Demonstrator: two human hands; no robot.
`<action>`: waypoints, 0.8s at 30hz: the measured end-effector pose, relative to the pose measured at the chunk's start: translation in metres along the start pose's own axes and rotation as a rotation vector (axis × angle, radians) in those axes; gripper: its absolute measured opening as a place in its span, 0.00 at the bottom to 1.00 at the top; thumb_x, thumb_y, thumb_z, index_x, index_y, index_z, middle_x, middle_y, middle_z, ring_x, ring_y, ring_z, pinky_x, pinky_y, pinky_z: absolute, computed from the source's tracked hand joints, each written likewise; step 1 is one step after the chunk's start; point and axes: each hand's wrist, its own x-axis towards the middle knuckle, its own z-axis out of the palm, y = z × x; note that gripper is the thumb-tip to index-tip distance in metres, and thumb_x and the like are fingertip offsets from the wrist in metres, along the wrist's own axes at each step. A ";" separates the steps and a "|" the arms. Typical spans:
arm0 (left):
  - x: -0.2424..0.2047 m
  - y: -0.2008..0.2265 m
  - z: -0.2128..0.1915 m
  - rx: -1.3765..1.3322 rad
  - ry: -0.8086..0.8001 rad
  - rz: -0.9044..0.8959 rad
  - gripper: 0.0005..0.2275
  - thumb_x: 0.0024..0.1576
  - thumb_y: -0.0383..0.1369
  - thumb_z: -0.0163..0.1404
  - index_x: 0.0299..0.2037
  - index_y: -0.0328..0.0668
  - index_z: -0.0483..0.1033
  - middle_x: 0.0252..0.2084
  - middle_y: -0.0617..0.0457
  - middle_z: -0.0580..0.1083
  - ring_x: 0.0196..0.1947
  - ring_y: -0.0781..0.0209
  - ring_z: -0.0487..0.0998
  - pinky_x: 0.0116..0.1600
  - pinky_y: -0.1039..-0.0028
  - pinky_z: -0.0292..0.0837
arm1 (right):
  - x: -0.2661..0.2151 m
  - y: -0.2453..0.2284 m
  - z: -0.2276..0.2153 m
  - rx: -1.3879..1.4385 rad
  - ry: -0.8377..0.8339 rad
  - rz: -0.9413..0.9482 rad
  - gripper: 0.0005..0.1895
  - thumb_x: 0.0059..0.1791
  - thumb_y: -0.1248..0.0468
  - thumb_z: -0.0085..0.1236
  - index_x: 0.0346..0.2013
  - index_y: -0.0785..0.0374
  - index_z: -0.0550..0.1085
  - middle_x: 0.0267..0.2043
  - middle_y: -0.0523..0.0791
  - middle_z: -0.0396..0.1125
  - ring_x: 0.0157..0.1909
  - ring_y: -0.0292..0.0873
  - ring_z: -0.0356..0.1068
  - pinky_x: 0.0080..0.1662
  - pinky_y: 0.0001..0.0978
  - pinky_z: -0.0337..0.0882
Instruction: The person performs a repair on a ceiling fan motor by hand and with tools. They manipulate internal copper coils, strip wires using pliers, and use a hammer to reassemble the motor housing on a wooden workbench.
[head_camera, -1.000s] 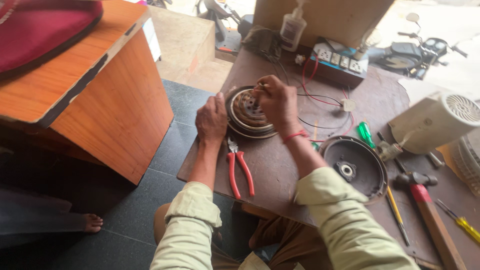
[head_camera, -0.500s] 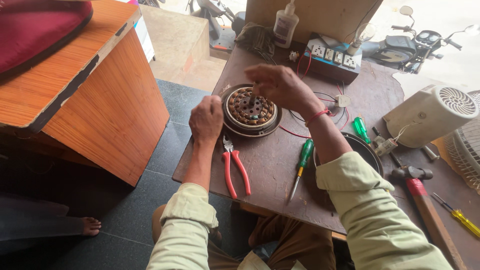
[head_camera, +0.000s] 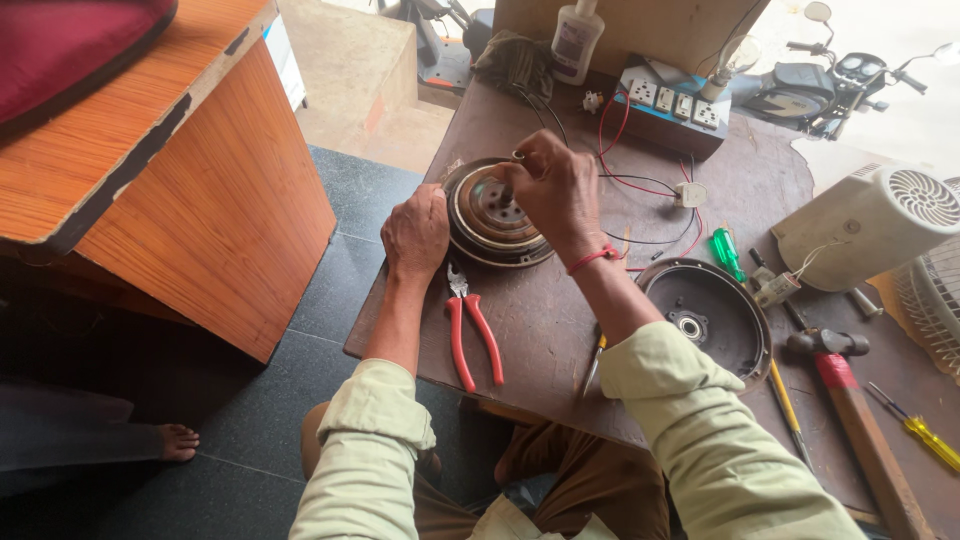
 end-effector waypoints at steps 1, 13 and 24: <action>0.001 0.000 -0.001 -0.016 0.007 -0.003 0.19 0.65 0.42 0.35 0.47 0.41 0.80 0.35 0.35 0.79 0.41 0.32 0.81 0.48 0.50 0.74 | 0.002 -0.003 -0.004 -0.158 -0.029 0.057 0.21 0.48 0.53 0.76 0.39 0.66 0.77 0.34 0.51 0.77 0.36 0.43 0.78 0.43 0.33 0.74; 0.003 0.000 -0.001 -0.013 0.011 -0.022 0.18 0.64 0.41 0.35 0.44 0.43 0.80 0.36 0.34 0.79 0.40 0.31 0.80 0.49 0.48 0.74 | 0.021 0.003 -0.016 0.539 -0.317 -0.100 0.10 0.47 0.66 0.67 0.41 0.67 0.79 0.40 0.47 0.79 0.44 0.37 0.78 0.48 0.32 0.79; 0.002 0.002 0.000 -0.023 0.020 -0.010 0.18 0.63 0.39 0.35 0.39 0.42 0.81 0.32 0.36 0.79 0.36 0.33 0.81 0.46 0.49 0.75 | 0.023 0.000 -0.024 0.365 -0.316 -0.227 0.16 0.48 0.64 0.65 0.49 0.65 0.79 0.43 0.45 0.78 0.47 0.36 0.78 0.49 0.28 0.78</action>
